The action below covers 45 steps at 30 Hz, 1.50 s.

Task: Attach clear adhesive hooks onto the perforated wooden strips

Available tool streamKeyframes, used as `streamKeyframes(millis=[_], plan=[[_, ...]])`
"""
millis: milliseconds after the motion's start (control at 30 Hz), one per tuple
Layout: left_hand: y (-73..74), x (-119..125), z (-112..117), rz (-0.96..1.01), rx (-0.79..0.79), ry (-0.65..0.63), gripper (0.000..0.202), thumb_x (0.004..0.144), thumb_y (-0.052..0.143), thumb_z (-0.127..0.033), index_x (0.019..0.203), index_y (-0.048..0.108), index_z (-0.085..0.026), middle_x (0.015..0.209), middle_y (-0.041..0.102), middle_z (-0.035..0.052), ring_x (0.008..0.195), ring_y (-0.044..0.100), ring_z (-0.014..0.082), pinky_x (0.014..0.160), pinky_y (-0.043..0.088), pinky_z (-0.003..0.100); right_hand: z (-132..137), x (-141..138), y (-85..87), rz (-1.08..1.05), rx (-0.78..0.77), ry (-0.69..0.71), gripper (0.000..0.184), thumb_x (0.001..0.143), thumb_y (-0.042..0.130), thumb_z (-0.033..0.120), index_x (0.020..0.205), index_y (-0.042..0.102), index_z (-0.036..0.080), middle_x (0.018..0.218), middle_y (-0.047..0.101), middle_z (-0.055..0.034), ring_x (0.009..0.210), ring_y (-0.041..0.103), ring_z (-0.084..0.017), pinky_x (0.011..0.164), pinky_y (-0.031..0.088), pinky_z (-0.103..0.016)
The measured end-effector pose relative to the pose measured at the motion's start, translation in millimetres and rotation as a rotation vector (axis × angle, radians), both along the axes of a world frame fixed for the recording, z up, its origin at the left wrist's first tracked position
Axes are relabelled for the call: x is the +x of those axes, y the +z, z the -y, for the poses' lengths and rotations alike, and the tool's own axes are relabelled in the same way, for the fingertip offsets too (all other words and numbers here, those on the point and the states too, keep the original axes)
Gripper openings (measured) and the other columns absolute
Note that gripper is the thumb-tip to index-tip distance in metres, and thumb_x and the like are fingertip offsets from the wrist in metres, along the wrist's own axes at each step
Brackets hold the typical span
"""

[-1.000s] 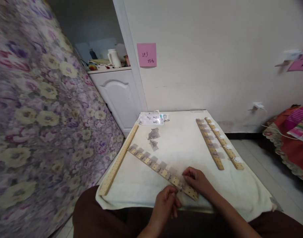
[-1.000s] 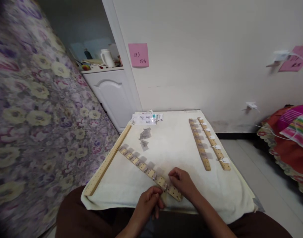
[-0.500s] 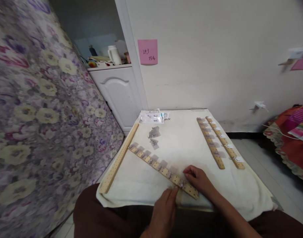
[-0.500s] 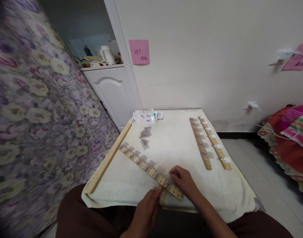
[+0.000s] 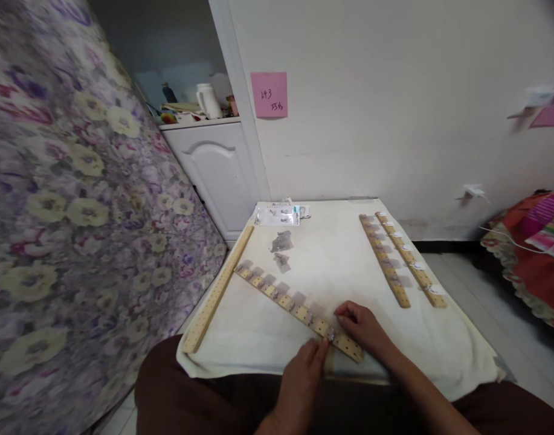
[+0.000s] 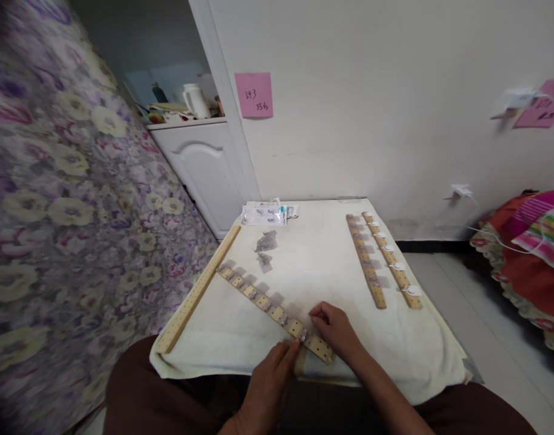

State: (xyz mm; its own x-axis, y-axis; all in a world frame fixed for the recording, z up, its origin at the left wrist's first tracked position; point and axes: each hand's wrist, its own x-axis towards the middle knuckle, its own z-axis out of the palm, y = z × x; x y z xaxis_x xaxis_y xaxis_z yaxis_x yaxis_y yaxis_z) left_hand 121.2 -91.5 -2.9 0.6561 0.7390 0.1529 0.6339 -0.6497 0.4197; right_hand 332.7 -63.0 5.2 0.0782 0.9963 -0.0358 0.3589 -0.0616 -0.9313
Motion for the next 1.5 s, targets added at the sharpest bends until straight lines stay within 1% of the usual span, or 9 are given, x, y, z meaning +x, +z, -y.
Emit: streamKeyframes(millis=[200, 533, 633, 900, 1033, 1200, 1367, 1500], plan=[[2.2, -0.2, 1.4, -0.027, -0.02, 0.015, 0.057, 0.083, 0.038, -0.007, 0.137, 0.032, -0.027, 0.112, 0.056, 0.0075, 0.095, 0.054, 0.0185, 0.084, 0.049, 0.033, 0.8, -0.4, 3.0, 0.028, 0.013, -0.01, 0.013, 0.075, 0.051, 0.023, 0.079, 0.062, 0.017, 0.068, 0.061, -0.0006, 0.065, 0.055, -0.015, 0.061, 0.042, -0.025], [3.0, -0.6, 0.4, -0.03, -0.031, 0.003, 0.058, 0.082, 0.038, -0.006, 0.136, 0.034, -0.025, 0.112, 0.056, 0.0082, 0.097, 0.054, 0.019, 0.085, 0.049, 0.034, 0.4, -1.2, 3.4, 0.022, 0.007, -0.005, 0.013, 0.074, 0.051, 0.025, 0.078, 0.06, 0.018, 0.066, 0.059, 0.0003, 0.064, 0.053, -0.015, 0.06, 0.041, -0.025], [1.8, -0.5, 0.5, -0.02, -0.014, -0.005, 0.06, 0.08, 0.038, -0.004, 0.137, 0.033, -0.025, 0.113, 0.056, 0.0083, 0.099, 0.054, 0.0196, 0.086, 0.049, 0.034, 0.1, -1.2, 3.1, 0.033, 0.006, -0.013, 0.013, 0.074, 0.05, 0.025, 0.077, 0.06, 0.017, 0.065, 0.059, 0.0003, 0.063, 0.053, -0.015, 0.06, 0.041, -0.025], [-4.4, -1.1, -0.4, -0.016, 0.018, -0.008, 0.062, 0.08, 0.039, -0.004, 0.138, 0.031, -0.025, 0.11, 0.056, 0.008, 0.095, 0.055, 0.0194, 0.081, 0.05, 0.033, 0.0, -1.3, 3.9, 0.03, -0.001, -0.001, 0.011, 0.073, 0.051, 0.024, 0.076, 0.06, 0.018, 0.066, 0.06, 0.0, 0.064, 0.054, -0.015, 0.06, 0.041, -0.025], [-3.4, -0.8, -0.3, -0.027, 0.006, -0.006, 0.06, 0.082, 0.038, -0.005, 0.138, 0.031, -0.025, 0.108, 0.057, 0.0077, 0.093, 0.055, 0.0194, 0.08, 0.05, 0.033, 0.2, -0.8, 3.1, 0.021, 0.001, 0.005, 0.012, 0.074, 0.05, 0.023, 0.077, 0.06, 0.017, 0.066, 0.06, -0.0001, 0.064, 0.054, -0.015, 0.06, 0.041, -0.025], [-2.7, -1.5, -0.5, 0.01, 0.02, -0.013, 0.058, 0.083, 0.038, -0.007, 0.138, 0.031, -0.026, 0.11, 0.057, 0.0082, 0.094, 0.055, 0.0193, 0.081, 0.049, 0.032, -0.4, 0.5, 1.2, 0.012, -0.003, 0.015, 0.012, 0.073, 0.051, 0.022, 0.078, 0.061, 0.017, 0.065, 0.06, 0.0006, 0.063, 0.054, -0.015, 0.059, 0.041, -0.025], [-2.4, -1.7, -0.4, -0.01, 0.005, -0.006, 0.059, 0.083, 0.038, -0.007, 0.138, 0.031, -0.026, 0.108, 0.057, 0.0073, 0.093, 0.054, 0.018, 0.081, 0.049, 0.03, -0.7, 1.6, -1.2, 0.012, -0.004, 0.016, 0.012, 0.073, 0.051, 0.022, 0.077, 0.061, 0.017, 0.065, 0.06, 0.0007, 0.063, 0.053, -0.015, 0.059, 0.041, -0.025], [-3.0, -1.6, -0.5, -0.031, 0.003, -0.01, 0.059, 0.083, 0.038, -0.006, 0.138, 0.03, -0.026, 0.109, 0.057, 0.0073, 0.095, 0.054, 0.0183, 0.082, 0.049, 0.031, -0.7, 1.9, -1.6, 0.019, -0.008, 0.018, 0.012, 0.073, 0.051, 0.022, 0.078, 0.061, 0.017, 0.066, 0.06, 0.0005, 0.063, 0.054, -0.015, 0.059, 0.041, -0.025]])
